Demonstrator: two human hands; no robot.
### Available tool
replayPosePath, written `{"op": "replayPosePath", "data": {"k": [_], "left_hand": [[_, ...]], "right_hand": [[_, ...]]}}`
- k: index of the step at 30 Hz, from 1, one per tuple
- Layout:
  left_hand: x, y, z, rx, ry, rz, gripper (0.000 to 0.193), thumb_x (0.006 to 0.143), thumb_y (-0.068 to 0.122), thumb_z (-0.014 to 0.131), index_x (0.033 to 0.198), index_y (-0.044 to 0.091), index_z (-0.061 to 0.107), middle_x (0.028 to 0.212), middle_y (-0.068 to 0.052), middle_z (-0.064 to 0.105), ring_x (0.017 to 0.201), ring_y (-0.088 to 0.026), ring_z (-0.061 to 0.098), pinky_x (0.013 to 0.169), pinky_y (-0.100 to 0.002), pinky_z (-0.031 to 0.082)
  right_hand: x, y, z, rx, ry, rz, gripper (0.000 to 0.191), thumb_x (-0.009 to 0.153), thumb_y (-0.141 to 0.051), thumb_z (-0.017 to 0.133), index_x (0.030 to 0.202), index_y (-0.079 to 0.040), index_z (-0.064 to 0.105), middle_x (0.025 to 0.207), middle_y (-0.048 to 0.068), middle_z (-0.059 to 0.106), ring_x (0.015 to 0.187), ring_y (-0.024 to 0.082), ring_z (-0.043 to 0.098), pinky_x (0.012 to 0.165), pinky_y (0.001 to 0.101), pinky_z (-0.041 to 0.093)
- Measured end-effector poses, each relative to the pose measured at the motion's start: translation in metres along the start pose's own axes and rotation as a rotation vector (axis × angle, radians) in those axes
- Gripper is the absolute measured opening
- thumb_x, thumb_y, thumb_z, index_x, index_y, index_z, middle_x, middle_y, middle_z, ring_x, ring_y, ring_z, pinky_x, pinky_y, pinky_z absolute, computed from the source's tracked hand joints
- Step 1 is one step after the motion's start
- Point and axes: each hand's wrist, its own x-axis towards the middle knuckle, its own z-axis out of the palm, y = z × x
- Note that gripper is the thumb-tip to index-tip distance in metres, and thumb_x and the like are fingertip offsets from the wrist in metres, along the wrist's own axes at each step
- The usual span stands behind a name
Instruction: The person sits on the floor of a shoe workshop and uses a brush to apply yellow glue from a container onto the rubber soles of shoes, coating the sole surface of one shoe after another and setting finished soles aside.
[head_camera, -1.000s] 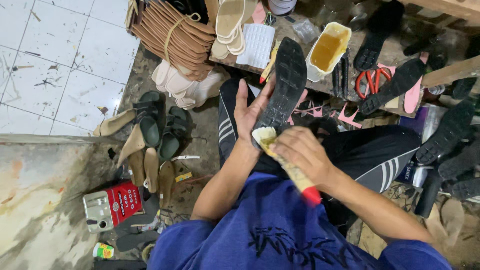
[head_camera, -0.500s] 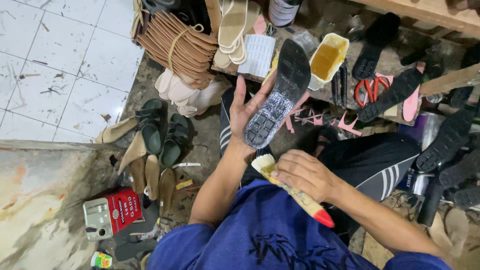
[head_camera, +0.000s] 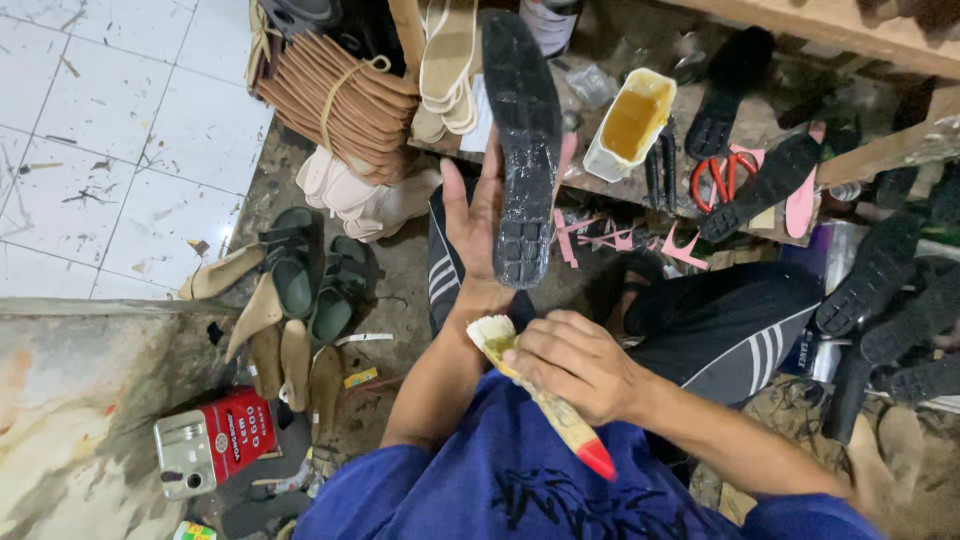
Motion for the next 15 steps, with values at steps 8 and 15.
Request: {"op": "replayPosePath", "data": {"k": [8, 15], "left_hand": [[-0.009, 0.019, 0.007, -0.144, 0.181, -0.164, 0.098, 0.094, 0.067, 0.046, 0.166, 0.005, 0.022, 0.162, -0.02, 0.036, 0.152, -0.036, 0.033, 0.123, -0.052, 0.048], [-0.038, 0.02, -0.007, -0.349, -0.05, -0.377, 0.107, 0.097, 0.076, 0.053, 0.167, 0.001, 0.022, 0.164, -0.021, 0.04, 0.149, -0.035, 0.043, 0.126, -0.045, 0.032]], "right_hand": [[0.003, -0.006, -0.044, 0.298, 0.226, 0.337, 0.019, 0.091, -0.002, 0.063, 0.109, 0.0, 0.068, 0.105, 0.012, 0.07, 0.097, 0.027, 0.071, 0.089, 0.0399, 0.056], [0.012, 0.062, -0.113, -0.34, 0.368, 0.313, 0.027, 0.094, 0.003, 0.075, 0.12, -0.003, 0.073, 0.121, 0.013, 0.071, 0.105, 0.029, 0.066, 0.093, 0.0372, 0.052]]}}
